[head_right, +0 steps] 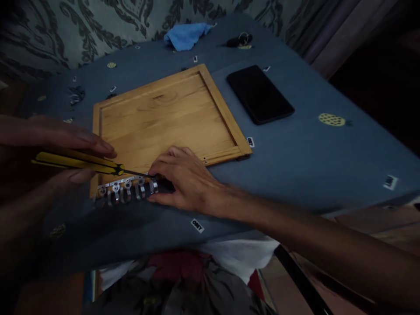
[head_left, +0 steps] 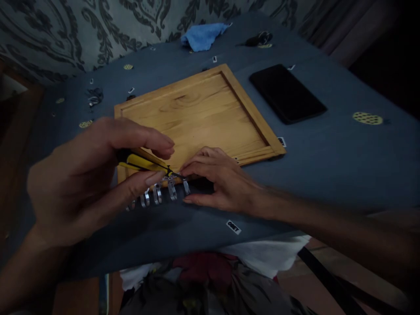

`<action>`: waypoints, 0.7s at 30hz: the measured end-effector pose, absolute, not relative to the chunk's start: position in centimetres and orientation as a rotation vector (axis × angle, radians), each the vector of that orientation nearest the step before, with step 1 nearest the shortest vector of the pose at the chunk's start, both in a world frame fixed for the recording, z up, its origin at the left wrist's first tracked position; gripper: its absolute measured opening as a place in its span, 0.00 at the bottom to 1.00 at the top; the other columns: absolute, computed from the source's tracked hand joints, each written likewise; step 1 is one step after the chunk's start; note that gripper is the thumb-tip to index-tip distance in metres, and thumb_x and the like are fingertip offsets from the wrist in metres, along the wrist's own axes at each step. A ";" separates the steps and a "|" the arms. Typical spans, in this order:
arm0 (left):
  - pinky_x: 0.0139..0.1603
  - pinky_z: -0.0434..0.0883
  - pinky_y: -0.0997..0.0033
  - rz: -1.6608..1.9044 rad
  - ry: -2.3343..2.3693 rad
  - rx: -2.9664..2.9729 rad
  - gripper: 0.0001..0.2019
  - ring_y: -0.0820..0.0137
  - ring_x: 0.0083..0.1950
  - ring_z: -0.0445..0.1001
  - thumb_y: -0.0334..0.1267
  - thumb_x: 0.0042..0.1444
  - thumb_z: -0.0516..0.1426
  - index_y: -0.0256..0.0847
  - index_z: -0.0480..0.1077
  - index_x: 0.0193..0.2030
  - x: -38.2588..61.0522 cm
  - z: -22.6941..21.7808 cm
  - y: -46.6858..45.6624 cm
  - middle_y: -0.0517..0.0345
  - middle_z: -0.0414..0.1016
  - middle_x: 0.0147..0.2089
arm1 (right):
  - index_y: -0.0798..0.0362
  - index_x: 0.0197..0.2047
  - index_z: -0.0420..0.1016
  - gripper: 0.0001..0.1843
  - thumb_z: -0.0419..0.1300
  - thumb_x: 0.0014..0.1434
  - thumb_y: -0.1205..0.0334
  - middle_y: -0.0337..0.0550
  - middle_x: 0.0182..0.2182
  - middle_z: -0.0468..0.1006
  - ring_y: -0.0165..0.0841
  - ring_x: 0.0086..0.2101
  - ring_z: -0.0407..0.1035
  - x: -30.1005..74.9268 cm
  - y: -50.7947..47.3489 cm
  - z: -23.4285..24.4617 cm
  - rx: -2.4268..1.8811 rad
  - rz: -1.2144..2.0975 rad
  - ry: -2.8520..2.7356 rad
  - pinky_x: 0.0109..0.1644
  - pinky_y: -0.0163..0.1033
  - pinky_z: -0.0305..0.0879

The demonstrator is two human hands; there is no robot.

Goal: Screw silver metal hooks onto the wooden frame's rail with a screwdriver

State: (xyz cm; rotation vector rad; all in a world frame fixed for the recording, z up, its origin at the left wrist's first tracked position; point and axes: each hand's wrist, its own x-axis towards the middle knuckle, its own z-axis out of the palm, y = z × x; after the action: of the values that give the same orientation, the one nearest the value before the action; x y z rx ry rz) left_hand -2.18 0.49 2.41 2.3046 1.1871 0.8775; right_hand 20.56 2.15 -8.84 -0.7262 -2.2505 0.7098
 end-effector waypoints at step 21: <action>0.43 0.83 0.61 1.073 1.053 2.218 0.23 0.66 0.44 0.80 0.31 0.57 0.65 0.49 0.70 0.59 -2.1 1.8 1.0 0.59 0.72 0.61 | 0.55 0.47 0.76 0.19 0.69 0.60 0.50 0.45 0.40 0.80 0.40 0.43 0.69 20.5 2.1 -8.6 -0.733 0.715 -2.245 0.50 0.44 0.60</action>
State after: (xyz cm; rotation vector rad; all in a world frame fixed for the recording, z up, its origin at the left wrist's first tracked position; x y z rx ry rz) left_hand -2.08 1.04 1.84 2.2184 1.0527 1.0727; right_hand 20.53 2.07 -8.59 -0.7331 -2.2447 0.7152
